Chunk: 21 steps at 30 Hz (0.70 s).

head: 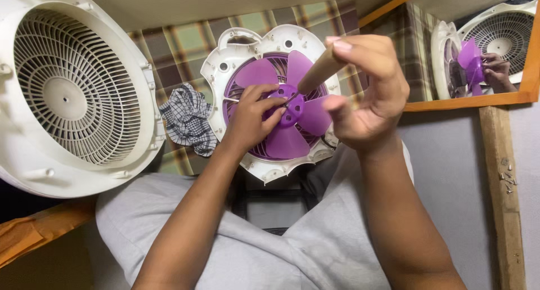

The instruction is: The person disassembles a small electric fan by removing the front grille and then unscrewing the central nut to detach the purple fan blade. The person then wipes the exposed motor housing with a cloth.

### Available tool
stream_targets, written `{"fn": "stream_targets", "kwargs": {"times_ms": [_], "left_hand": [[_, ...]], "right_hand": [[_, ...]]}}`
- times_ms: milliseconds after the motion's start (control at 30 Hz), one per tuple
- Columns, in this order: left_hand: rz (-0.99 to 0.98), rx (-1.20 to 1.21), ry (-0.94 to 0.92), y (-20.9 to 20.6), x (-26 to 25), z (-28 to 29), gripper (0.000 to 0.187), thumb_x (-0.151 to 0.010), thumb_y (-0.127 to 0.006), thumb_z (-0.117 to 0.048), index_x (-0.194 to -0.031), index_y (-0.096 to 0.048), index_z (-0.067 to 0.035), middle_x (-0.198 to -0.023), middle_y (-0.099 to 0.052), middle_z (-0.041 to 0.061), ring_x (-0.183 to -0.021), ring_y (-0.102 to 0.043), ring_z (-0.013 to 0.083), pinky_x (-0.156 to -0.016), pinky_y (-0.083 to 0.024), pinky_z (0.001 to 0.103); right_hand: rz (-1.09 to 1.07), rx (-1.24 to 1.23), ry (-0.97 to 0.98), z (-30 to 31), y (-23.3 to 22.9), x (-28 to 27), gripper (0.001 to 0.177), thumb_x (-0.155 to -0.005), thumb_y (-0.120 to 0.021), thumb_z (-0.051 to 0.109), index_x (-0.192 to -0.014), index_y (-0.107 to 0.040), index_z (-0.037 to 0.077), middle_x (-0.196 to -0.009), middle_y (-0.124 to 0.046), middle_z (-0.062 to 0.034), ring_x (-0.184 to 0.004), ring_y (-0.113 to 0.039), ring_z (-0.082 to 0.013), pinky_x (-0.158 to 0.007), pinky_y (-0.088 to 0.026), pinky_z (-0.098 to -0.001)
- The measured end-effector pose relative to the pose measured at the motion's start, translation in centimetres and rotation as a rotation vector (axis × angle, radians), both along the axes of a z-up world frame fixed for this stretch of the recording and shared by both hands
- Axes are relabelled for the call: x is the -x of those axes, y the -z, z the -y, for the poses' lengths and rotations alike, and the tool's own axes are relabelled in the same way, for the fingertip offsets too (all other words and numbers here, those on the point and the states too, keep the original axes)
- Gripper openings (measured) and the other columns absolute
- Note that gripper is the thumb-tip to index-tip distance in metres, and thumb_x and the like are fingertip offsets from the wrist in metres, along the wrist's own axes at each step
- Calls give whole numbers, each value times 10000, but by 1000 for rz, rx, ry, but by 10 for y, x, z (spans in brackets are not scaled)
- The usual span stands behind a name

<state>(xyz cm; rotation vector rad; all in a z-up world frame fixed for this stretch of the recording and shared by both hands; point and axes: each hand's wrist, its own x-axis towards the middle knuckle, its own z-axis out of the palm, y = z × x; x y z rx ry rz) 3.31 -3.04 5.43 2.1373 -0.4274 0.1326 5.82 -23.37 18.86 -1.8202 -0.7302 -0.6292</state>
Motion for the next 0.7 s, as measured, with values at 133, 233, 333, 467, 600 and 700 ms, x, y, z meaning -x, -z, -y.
{"fn": "stream_targets", "kwargs": {"times_ms": [133, 233, 333, 467, 600, 700], "left_hand": [[-10, 9, 0, 1, 0, 0, 217, -881, -777, -147, -1087, -788, -82, -1270, -669, 100, -1210, -597, 313, -1039, -491, 409], [-13, 8, -6, 1, 1, 0, 215, -887, -775, -157, -1087, -785, -81, -1272, -670, 97, -1214, -597, 313, -1048, -486, 413], [-26, 21, -4, 3, 0, 0, 215, -885, -775, -160, -1084, -781, -79, -1272, -670, 97, -1217, -596, 314, -1053, -483, 417], [-27, 25, -8, 4, 0, 0, 215, -878, -783, -159, -1079, -783, -85, -1269, -668, 93, -1218, -594, 311, -1048, -483, 420], [-5, 21, -10, 4, 0, 0, 215, -876, -789, -151, -1084, -784, -93, -1272, -670, 83, -1223, -596, 306, -1048, -488, 421], [-21, 37, -15, 4, 1, 0, 218, -879, -789, -152, -1089, -780, -93, -1271, -668, 81, -1226, -596, 304, -1047, -494, 417]], "right_hand": [[50, -25, 31, -2, 3, 0, 466, -949, -822, 332, -1242, -540, 104, -1197, -539, -89, -1059, -599, -142, -887, -555, -265], [-1, 12, 1, 3, -1, -3, 353, -1027, -797, 225, -1259, -557, 110, -1217, -631, -94, -1108, -651, -169, -944, -594, -287], [-387, -124, -115, 6, -8, 0, 322, -1056, -718, 313, -1268, -556, 132, -1291, -673, -85, -1037, -758, -150, -982, -606, -262], [-130, -74, -232, 1, -9, -5, 370, -1055, -578, 338, -1302, -478, 81, -1319, -598, -146, -1240, -619, -191, -1085, -547, -359], [-71, 27, -28, 2, -7, -3, 330, -1001, -730, 233, -1212, -546, 57, -1220, -576, -212, -1026, -649, -172, -937, -572, -337], [-110, -5, 46, 1, -7, -1, 373, -976, -788, 222, -1196, -540, 51, -1182, -593, -219, -974, -667, -180, -902, -584, -326]]}}
